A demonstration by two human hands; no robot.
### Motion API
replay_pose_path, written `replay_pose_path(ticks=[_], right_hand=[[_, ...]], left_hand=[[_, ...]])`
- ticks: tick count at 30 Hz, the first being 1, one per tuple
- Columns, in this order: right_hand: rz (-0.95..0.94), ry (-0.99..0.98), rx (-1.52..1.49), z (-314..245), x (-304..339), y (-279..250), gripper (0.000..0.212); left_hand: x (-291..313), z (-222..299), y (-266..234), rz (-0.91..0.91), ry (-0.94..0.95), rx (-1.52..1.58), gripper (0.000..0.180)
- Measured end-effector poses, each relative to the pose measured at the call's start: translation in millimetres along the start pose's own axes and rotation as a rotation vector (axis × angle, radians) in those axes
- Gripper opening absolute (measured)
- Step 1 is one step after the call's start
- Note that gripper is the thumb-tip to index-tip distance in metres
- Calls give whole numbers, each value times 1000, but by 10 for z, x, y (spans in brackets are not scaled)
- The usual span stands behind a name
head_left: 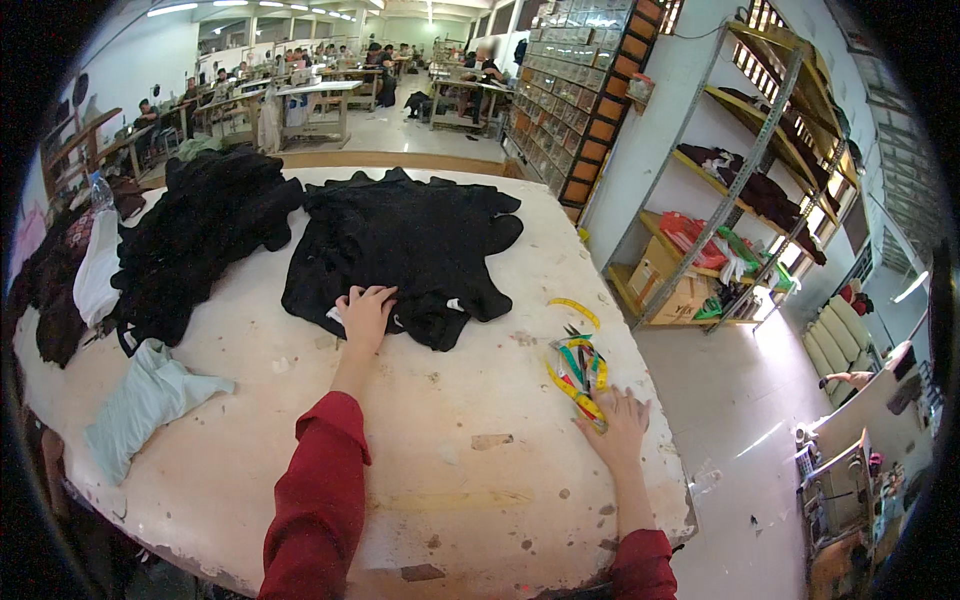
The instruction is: The person lays a black sweater flat on a worktable, smooths it, and uses a measuring tape and pen to mark measurements on the garment. The person then folds the sweater and places it aside.
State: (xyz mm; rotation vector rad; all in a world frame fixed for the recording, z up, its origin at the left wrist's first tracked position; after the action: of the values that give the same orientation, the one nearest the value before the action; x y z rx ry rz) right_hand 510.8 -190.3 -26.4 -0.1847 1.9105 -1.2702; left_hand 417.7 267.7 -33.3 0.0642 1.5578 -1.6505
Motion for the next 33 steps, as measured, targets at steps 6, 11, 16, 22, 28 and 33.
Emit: replay_pose_path(ticks=[6,11,16,22,28,33], right_hand=[[274,-212,10,-425,157,-429,52],[-120,129,-864,-1391,-150,171,60],[205,-155,-1148,-2320,-595,465,47],[384,-50,-1505,-1788,-1281,-642,45],[774,-203,-1418,-1773,-950,-2755,23],[1018,-301,-922,-1795,-982,-3515,26]], left_hand=[[-173,-81,-755,163,-284,301,19],[86,250,-1411,164,-430,1182,27],[469,347,-2212,352,-306,1637,32],[1184,-398,-3837,802,233,136,44],[1422,-386,-4927,1082,9,181,26],[807,28,-5072,852,144,58,19]])
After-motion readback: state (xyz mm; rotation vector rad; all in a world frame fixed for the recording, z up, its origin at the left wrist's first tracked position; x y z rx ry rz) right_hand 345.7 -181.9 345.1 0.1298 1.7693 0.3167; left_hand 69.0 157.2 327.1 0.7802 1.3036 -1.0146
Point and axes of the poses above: each hand's wrist, its own x-axis away from the middle knuckle, its own y-axis out of the palm, z = x × y, the point moved 10 cm from there along -x, towards the middle knuckle, and after that the axes turned 10 degrees about -x, right-handed, at the moved point
